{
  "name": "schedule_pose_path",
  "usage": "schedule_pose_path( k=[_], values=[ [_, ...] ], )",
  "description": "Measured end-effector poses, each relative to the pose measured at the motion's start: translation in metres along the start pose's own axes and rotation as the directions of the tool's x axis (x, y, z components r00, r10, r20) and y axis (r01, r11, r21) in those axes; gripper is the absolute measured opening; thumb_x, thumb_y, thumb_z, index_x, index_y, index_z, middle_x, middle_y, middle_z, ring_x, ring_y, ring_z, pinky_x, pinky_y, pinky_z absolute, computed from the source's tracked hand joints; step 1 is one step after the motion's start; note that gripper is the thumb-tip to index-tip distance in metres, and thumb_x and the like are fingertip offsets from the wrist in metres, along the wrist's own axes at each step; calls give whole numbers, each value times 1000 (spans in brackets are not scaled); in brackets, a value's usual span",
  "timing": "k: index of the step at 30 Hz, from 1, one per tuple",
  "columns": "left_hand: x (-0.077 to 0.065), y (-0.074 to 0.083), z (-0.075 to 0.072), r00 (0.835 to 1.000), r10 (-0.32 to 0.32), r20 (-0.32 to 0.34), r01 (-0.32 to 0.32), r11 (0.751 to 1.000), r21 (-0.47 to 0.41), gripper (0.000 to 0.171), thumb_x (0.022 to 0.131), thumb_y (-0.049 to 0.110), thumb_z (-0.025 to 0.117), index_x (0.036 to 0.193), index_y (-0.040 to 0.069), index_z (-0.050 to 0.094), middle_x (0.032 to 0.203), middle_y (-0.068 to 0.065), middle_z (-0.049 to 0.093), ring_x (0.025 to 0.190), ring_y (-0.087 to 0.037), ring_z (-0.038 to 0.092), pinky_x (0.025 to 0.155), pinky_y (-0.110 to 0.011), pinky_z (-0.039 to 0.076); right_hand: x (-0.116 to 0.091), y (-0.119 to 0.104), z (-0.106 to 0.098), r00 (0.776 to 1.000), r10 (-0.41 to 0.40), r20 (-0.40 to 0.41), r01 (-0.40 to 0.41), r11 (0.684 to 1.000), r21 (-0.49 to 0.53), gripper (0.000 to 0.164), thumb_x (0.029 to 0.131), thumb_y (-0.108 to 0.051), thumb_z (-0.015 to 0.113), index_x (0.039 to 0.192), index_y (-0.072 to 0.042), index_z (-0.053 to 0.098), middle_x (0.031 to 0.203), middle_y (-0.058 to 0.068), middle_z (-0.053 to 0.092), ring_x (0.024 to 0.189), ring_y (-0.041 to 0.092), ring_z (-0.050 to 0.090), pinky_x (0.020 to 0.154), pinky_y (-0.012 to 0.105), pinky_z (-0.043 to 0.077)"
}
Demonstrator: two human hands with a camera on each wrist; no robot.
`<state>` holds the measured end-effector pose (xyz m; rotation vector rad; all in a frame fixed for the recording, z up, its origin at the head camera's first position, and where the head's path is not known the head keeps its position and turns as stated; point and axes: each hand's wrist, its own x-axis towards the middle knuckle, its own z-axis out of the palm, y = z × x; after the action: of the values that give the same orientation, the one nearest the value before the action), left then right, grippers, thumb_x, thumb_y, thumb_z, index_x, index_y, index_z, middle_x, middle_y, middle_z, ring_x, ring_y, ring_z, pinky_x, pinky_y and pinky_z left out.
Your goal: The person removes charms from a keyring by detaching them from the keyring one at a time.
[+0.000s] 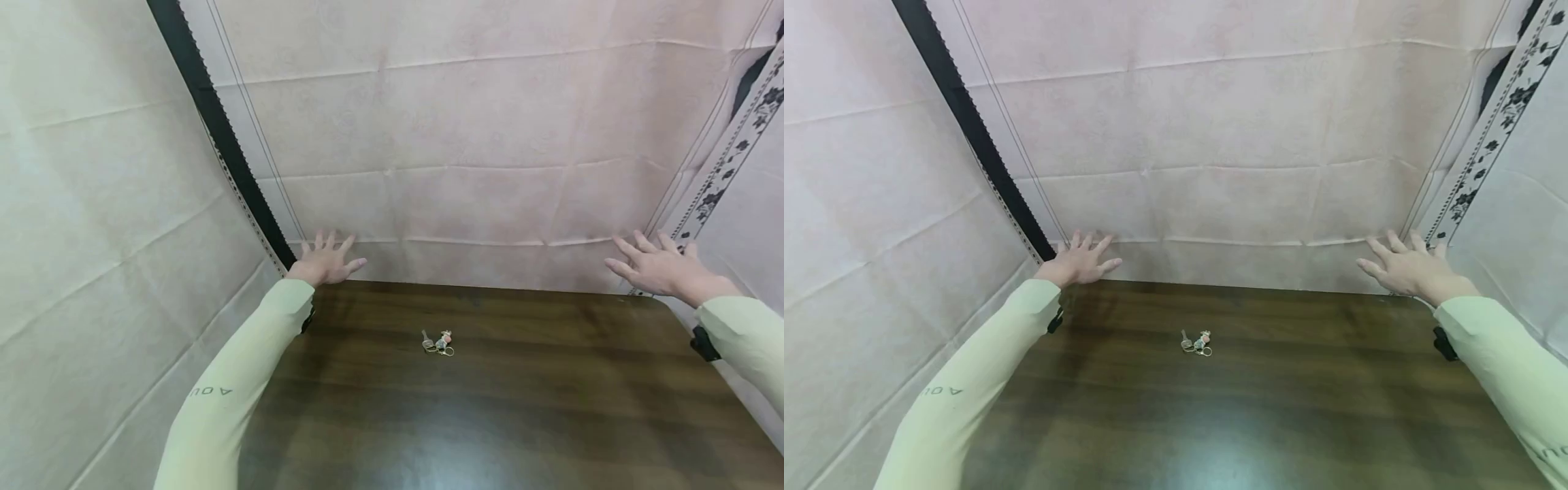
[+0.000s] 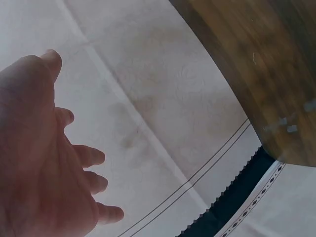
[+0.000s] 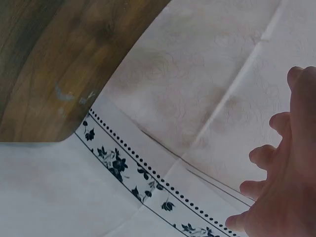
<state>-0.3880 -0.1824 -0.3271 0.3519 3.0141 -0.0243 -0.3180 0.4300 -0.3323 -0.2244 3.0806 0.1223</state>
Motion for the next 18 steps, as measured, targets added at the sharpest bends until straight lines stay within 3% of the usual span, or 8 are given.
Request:
schedule_pose_path(
  k=[8,18],
  values=[
    [2,14,13,1000,17,-1,-17,999,-51,76,98,67,26,159,27,4,165,-18,-6,149,-46,-11,113,-72,-3,-3,-12,7,1000,-9,-7,9,1000,28,80,98,-69,21,158,-19,4,156,33,14,135,66,5,98,85,-1],
    [2,26,24,999,52,-1,-52,997,-48,74,98,67,23,159,29,2,164,-20,-3,150,-44,-9,114,-72,3,3,-37,13,998,-41,-44,42,999,28,77,99,-66,23,158,-19,10,158,30,15,137,64,8,99,84,-1]
  ],
)
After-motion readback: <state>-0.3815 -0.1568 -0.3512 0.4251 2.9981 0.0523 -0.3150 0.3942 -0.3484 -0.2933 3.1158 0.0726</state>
